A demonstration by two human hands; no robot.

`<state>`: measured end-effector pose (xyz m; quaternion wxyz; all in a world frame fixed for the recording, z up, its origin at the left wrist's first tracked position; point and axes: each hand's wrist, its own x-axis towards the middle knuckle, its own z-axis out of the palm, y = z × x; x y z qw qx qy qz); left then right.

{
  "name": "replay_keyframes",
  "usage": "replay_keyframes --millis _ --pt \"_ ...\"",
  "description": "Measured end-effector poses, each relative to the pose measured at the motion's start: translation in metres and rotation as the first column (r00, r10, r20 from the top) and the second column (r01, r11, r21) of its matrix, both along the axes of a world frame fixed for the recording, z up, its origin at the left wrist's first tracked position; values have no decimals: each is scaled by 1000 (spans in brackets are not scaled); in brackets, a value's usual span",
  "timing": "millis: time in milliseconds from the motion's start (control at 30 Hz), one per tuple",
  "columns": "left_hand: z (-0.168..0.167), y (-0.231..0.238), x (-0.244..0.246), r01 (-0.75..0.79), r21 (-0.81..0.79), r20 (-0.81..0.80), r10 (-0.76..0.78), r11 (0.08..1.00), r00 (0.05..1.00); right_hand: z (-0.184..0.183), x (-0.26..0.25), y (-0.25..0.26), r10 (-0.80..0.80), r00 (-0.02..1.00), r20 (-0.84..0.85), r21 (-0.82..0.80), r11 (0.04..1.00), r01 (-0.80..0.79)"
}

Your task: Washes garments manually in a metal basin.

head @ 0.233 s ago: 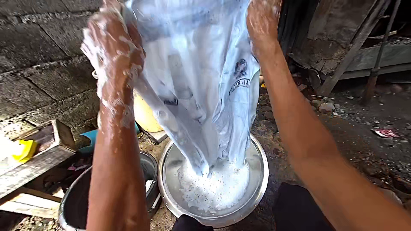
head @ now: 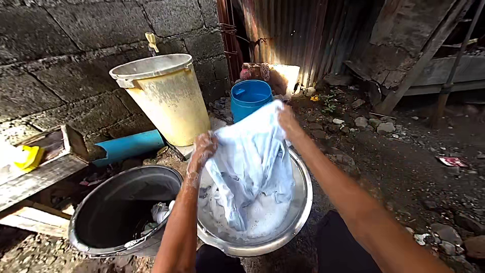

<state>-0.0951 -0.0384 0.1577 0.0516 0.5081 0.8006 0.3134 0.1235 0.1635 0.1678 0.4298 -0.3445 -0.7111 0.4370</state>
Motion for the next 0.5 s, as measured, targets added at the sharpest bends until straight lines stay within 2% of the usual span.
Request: replay_keyframes --millis 67,100,200,267,333,400,433,467,500 --pt "-61 -8 -16 58 -39 269 -45 998 962 -56 4 0 69 996 55 -118 991 -62" --pt "-78 -7 -24 64 -59 349 -40 996 936 -72 7 -2 92 994 51 -186 979 -81" --pt "-91 -3 -33 -5 -80 565 49 997 824 -77 13 -3 78 997 1 -281 957 -75" --pt "-94 -1 -27 -89 11 697 57 996 715 -78 15 -2 93 991 -96 -247 962 -114" --pt "-103 2 -3 -193 142 753 21 971 658 -95 8 -4 216 932 -292 -184 943 -276" --pt "-125 9 20 -229 197 733 12 953 680 -126 -17 -24 281 833 -476 -217 881 -421" --pt "-140 12 32 -219 220 717 -5 951 697 -144 -33 -47 252 835 -489 -258 873 -414" --pt "-156 14 44 -226 241 722 -19 944 692 -162 -50 -77 223 875 -429 -264 896 -358" --pt "-162 15 61 -287 244 785 -14 926 619 -175 -59 -111 239 918 -316 -219 923 -316"
